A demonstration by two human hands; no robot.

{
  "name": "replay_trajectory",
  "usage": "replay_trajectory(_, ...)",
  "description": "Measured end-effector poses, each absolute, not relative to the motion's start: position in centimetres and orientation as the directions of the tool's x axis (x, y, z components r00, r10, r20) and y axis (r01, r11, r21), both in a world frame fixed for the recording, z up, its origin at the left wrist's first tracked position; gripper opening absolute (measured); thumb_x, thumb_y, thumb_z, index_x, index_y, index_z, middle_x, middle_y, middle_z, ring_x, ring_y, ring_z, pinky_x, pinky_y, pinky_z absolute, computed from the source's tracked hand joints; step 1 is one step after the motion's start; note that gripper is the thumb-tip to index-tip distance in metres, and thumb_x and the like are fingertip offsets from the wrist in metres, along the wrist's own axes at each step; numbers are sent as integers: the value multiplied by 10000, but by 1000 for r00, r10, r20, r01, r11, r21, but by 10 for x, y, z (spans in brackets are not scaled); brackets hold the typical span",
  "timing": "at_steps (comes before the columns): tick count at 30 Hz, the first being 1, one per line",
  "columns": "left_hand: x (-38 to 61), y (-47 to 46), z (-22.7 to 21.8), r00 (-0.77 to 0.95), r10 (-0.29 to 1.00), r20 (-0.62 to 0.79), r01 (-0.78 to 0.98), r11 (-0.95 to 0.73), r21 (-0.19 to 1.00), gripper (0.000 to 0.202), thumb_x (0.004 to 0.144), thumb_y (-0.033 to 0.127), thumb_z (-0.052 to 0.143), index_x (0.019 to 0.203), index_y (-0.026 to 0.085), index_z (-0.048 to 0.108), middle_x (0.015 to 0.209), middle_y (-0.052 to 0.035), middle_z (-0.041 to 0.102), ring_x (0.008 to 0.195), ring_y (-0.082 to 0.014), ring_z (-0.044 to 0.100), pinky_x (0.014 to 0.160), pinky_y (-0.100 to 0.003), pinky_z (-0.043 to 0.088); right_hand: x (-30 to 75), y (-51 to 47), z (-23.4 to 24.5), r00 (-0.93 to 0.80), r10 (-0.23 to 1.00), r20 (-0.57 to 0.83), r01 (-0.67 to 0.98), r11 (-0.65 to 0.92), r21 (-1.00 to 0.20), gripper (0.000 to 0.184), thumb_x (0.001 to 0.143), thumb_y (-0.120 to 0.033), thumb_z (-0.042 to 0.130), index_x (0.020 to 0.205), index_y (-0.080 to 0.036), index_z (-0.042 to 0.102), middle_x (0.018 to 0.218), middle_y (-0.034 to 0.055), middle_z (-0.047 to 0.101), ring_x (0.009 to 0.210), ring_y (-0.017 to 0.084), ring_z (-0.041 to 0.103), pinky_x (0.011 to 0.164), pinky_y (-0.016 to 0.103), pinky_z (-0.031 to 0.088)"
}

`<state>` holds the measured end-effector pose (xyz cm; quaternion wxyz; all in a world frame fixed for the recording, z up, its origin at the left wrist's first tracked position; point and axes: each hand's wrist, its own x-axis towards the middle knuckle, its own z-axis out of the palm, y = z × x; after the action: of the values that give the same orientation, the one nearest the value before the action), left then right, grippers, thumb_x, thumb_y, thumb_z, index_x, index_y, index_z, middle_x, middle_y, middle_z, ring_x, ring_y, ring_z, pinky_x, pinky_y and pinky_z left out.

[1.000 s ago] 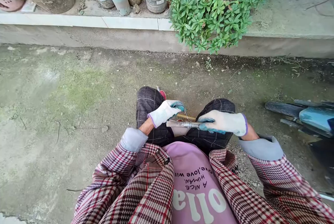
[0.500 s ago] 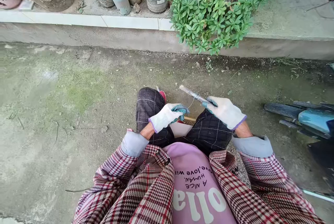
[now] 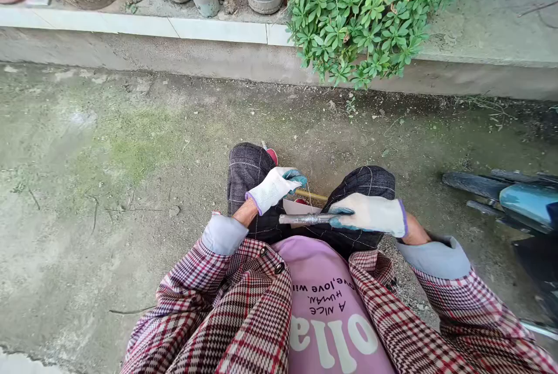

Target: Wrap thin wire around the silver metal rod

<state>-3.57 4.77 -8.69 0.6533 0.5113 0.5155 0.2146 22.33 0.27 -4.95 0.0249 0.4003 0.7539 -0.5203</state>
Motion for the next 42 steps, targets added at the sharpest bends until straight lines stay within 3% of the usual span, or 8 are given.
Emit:
replay_trajectory(8, -34, 39, -62, 439, 746, -500, 239, 440, 866, 261, 833, 322, 621, 935, 110, 732, 559, 54, 534, 445, -50, 353, 436, -192, 252, 246, 19, -71, -248, 868, -430, 819, -49, -572, 343, 958, -476, 540, 744, -212, 583, 662, 25, 618, 588, 155, 525, 561, 289, 391)
replay_trajectory(13, -31, 30, -65, 584, 649, -487, 247, 429, 869, 272, 847, 349, 602, 952, 124, 715, 646, 27, 598, 455, -44, 355, 424, -179, 235, 230, 22, -64, -182, 848, -498, 352, -416, -838, 437, 894, -629, 637, 919, -194, 645, 645, -21, 555, 464, 110, 446, 398, 248, 355)
replay_trajectory(17, -32, 33, -76, 577, 649, -495, 232, 451, 862, 231, 827, 371, 650, 830, 142, 679, 643, 30, 584, 480, -49, 360, 440, -184, 244, 230, 19, -50, -400, 806, -436, 95, -437, -895, 513, 925, -645, 599, 1057, -155, 671, 600, -43, 503, 412, 92, 393, 348, 233, 288)
replay_trajectory(23, -39, 49, -81, 407, 771, -491, 234, 432, 871, 73, 768, 204, 651, 751, 133, 646, 609, 49, 532, 533, -61, 401, 493, -193, 307, 231, 12, -47, -727, 431, -534, 564, -69, -823, 421, 957, -555, 570, 919, -153, 686, 722, 30, 665, 577, 129, 554, 539, 260, 423)
replay_trajectory(27, -41, 49, -79, 367, 798, -478, 253, 409, 877, 76, 766, 178, 613, 762, 128, 670, 586, 53, 527, 516, -60, 389, 487, -194, 296, 231, 4, -61, -545, 606, -580, 801, 173, -573, 349, 992, -448, 497, 907, -174, 696, 812, 73, 717, 699, 183, 617, 645, 303, 408)
replay_trajectory(32, -36, 41, -69, 454, 753, -477, 280, 388, 878, 209, 802, 277, 609, 874, 115, 720, 599, 38, 570, 498, -64, 409, 472, -192, 300, 240, 11, -70, -278, 858, -432, 893, 66, -444, 324, 997, -441, 489, 854, -197, 646, 834, 101, 708, 745, 219, 630, 690, 332, 421)
replay_trajectory(37, -30, 31, -65, 590, 658, -468, 264, 390, 882, 255, 819, 325, 592, 911, 122, 716, 666, 18, 620, 487, -54, 394, 443, -178, 274, 222, 15, -60, -217, 834, -508, 523, -341, -782, 438, 924, -638, 575, 863, -204, 601, 660, 5, 576, 504, 134, 472, 455, 277, 377)
replay_trajectory(42, -35, 35, -78, 557, 709, -432, 218, 377, 900, 243, 811, 353, 646, 853, 124, 713, 756, -22, 691, 569, -73, 487, 498, -177, 363, 212, 11, -49, -330, 779, -533, 216, -487, -846, 530, 850, -684, 686, 959, -168, 636, 636, -25, 547, 428, 87, 423, 347, 226, 301)
